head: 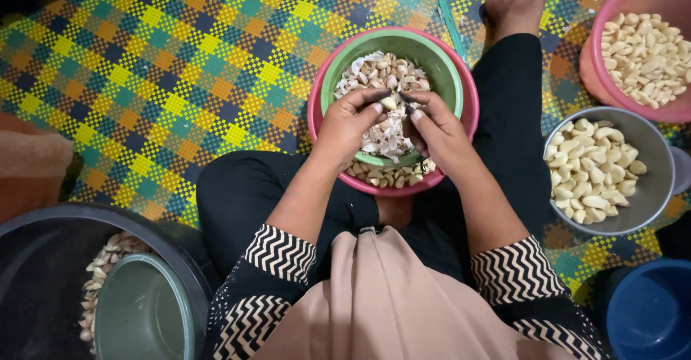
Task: The person is peeling garlic cloves by hand and separating them into different bowls while sitting on the floor.
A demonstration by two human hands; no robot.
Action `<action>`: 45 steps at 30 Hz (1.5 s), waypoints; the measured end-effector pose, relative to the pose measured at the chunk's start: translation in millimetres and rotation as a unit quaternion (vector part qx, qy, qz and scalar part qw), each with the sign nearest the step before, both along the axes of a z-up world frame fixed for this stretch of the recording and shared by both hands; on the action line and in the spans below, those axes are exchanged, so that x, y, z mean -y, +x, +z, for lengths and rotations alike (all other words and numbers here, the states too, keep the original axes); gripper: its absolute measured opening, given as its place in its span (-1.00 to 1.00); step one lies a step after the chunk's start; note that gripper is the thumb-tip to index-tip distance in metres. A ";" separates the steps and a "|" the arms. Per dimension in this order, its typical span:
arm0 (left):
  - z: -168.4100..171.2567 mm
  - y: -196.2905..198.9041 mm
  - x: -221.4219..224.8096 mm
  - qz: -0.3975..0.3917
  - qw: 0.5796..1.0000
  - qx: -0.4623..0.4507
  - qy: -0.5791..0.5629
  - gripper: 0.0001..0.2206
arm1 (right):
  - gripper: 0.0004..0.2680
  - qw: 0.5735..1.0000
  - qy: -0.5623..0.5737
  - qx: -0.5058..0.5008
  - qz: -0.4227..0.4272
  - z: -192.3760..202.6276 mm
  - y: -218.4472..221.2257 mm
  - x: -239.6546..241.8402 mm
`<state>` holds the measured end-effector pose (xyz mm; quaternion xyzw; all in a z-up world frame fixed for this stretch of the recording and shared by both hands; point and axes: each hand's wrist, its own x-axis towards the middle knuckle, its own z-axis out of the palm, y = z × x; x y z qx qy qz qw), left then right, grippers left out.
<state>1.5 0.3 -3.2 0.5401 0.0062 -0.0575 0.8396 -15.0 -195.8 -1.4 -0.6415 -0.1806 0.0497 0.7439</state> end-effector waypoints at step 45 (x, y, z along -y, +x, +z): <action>-19.4 -52.1 28.6 -0.136 0.985 0.032 0.101 -0.35 | -0.65 0.934 -0.206 0.063 -0.285 17.5 -69.4 29.5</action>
